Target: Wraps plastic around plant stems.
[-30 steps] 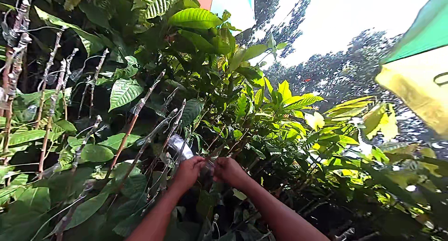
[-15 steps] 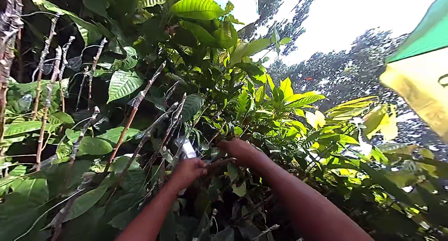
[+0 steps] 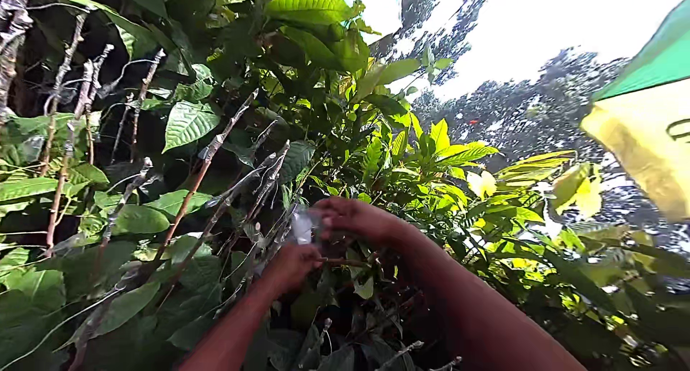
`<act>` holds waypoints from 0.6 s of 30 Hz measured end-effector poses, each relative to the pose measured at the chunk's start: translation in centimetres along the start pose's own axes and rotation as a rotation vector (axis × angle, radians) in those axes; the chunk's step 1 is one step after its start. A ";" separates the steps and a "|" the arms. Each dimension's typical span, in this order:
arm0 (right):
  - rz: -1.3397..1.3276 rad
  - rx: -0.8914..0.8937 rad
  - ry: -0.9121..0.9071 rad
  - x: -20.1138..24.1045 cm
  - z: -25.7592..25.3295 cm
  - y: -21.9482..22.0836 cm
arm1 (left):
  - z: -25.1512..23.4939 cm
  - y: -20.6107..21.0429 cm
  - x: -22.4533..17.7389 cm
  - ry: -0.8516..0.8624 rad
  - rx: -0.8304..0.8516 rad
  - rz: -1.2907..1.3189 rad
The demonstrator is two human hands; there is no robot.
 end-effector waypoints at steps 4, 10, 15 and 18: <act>0.610 -0.052 0.147 0.2 2.0 4.0 | -0.5 -1.6 0.3 -0.157 -0.109 0.165; 0.171 0.038 -0.011 -0.2 0.7 -0.9 | 0.1 1.1 -1.3 -0.020 -0.045 -0.002; 0.531 0.021 0.300 -4.0 3.0 2.6 | -0.5 -2.0 0.0 -0.111 -0.238 0.091; 0.477 0.050 0.189 1.4 4.6 5.8 | -0.3 -1.2 -0.9 -0.178 -0.257 0.150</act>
Point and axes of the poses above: each hand's wrist, its own z-axis away from the middle knuckle, its own y-axis out of the palm, x = y × z, the point moved 5 cm from there along -z, towards the middle knuckle, and after that the axes turned 2 degrees about -x, right-handed, at the moved point
